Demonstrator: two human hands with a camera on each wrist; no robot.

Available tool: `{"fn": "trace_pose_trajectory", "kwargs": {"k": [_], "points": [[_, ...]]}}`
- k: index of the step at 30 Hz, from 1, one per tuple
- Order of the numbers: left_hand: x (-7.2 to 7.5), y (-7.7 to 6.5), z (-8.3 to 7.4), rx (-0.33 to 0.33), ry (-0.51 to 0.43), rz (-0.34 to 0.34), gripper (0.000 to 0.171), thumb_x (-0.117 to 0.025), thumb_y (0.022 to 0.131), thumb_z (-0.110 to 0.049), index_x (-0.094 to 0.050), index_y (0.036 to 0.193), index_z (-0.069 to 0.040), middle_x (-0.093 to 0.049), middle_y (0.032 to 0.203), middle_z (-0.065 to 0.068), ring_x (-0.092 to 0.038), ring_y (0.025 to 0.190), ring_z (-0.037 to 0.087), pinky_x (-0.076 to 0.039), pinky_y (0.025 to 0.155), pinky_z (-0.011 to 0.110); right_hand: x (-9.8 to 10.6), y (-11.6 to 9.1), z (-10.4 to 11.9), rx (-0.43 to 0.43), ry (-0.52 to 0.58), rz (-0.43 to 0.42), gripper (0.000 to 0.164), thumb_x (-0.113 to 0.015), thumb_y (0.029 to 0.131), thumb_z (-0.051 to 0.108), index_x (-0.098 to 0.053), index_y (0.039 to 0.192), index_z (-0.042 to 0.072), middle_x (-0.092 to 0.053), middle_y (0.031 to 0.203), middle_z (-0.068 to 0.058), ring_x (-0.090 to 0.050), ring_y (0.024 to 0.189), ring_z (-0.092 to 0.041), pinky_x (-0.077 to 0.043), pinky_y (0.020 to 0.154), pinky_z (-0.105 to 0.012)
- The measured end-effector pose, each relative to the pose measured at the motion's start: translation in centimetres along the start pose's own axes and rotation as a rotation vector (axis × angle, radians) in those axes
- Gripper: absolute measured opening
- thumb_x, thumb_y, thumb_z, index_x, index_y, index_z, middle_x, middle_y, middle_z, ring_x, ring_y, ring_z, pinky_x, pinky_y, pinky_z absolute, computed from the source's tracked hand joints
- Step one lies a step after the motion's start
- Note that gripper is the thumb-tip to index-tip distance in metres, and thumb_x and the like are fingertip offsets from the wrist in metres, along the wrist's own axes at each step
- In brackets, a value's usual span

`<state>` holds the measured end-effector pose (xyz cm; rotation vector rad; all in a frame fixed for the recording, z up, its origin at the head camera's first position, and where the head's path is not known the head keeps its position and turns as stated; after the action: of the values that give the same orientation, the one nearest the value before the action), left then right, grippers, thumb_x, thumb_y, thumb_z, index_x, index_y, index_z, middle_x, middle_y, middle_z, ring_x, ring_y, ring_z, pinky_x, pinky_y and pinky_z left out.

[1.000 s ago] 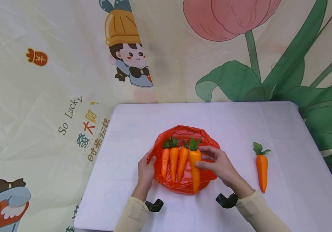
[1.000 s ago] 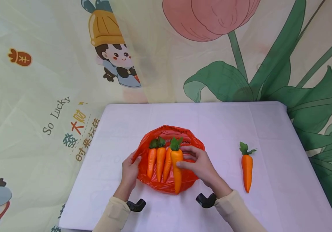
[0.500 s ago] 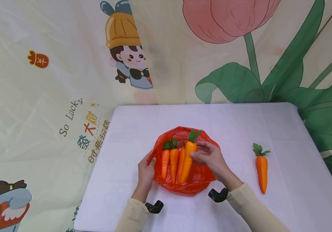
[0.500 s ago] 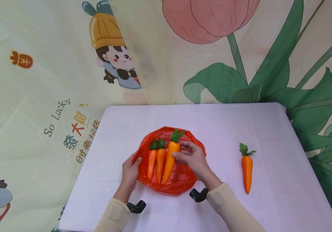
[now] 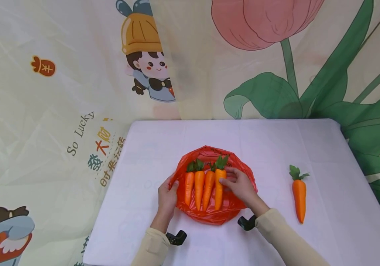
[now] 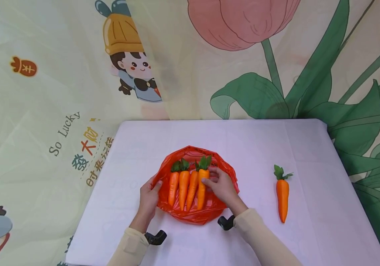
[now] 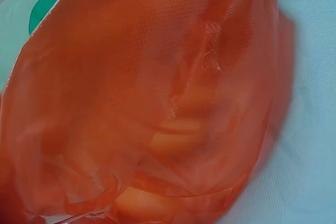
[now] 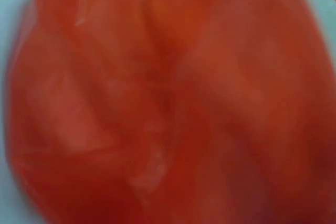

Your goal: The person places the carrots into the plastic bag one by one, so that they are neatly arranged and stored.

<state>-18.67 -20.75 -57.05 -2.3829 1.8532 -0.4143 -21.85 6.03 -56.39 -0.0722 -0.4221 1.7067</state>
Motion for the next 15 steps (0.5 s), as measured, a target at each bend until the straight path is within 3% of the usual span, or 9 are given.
{"fn": "trace_pose_trajectory", "kwargs": {"k": [7, 15], "points": [[-0.1, 0.0, 0.1, 0.004, -0.005, 0.007, 0.042, -0.051, 0.107, -0.014, -0.051, 0.149, -0.012, -0.054, 0.146, 0.008, -0.053, 0.131, 0.028, -0.047, 0.105, 0.040, -0.1, 0.3, -1.4, -0.002, -0.176, -0.057, 0.052, -0.076, 0.093, 0.026, -0.049, 0.135, 0.011, -0.060, 0.127, -0.010, -0.066, 0.106, -0.026, -0.060, 0.086, -0.040], [0.0, 0.1, -0.1, -0.006, -0.018, 0.007, 0.042, -0.049, 0.107, -0.011, -0.051, 0.148, -0.007, -0.053, 0.147, 0.012, -0.050, 0.134, 0.031, -0.043, 0.109, 0.044, -0.4, 0.2, -2.2, 0.002, -0.200, -0.045, 0.033, -0.076, 0.093, 0.023, -0.056, 0.117, 0.012, -0.062, 0.117, -0.008, -0.066, 0.102, -0.024, -0.060, 0.084, -0.039]]}}
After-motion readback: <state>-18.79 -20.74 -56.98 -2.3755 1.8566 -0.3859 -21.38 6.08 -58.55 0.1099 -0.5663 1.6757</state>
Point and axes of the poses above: each hand's wrist, its own y-axis towards the middle knuckle, its own x-axis out of the back of the hand, z = x × y, the point moved 7 cm from there along y, towards the middle knuckle
